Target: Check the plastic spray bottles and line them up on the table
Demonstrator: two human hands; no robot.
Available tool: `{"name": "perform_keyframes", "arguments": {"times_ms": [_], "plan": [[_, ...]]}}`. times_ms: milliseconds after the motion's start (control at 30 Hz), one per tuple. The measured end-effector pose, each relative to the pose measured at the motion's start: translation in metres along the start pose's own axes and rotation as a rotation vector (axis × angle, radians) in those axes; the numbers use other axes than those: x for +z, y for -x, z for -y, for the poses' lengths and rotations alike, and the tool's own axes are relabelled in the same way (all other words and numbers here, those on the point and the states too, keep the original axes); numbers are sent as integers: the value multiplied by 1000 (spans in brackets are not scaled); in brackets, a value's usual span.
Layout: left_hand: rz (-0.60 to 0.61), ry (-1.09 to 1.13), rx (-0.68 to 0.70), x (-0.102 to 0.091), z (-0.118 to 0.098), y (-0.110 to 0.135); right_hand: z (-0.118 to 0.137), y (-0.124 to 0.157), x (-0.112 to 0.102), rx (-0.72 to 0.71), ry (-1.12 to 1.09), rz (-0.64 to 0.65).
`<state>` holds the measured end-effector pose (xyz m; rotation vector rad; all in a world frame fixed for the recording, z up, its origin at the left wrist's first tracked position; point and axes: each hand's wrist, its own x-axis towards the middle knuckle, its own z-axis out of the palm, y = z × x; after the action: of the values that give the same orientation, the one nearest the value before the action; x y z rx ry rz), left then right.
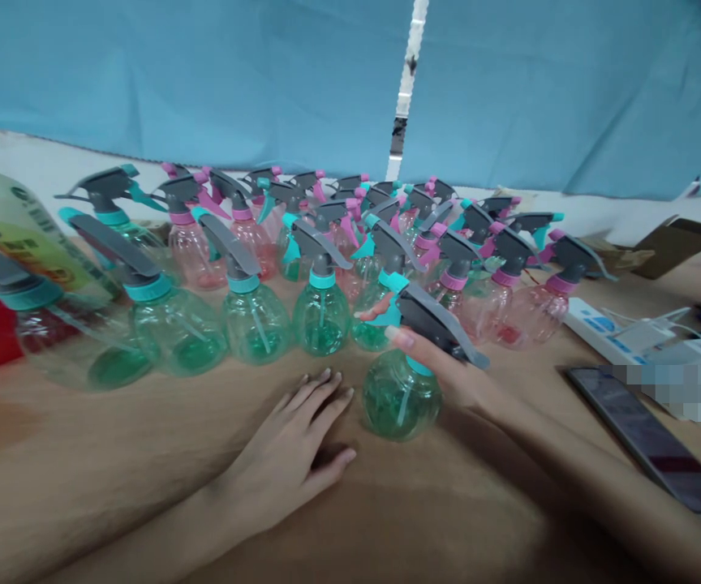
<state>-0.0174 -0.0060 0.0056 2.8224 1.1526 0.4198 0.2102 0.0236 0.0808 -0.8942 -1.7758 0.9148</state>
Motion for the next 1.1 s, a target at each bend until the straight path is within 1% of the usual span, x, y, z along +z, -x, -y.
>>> {"name": "perform_keyframes", "arguments": {"times_ms": [467, 700, 900, 1100], "plan": [[20, -36, 1, 0, 0, 0, -1, 0, 1, 4, -7, -21], [23, -5, -12, -1, -1, 0, 5, -1, 0, -53, 105, -69], [1, -5, -2, 0, 0, 0, 3, 1, -1, -100, 213, -122], [-1, -12, -1, 0, -1, 0, 3, 3, -1, -84, 196, -100]]}}
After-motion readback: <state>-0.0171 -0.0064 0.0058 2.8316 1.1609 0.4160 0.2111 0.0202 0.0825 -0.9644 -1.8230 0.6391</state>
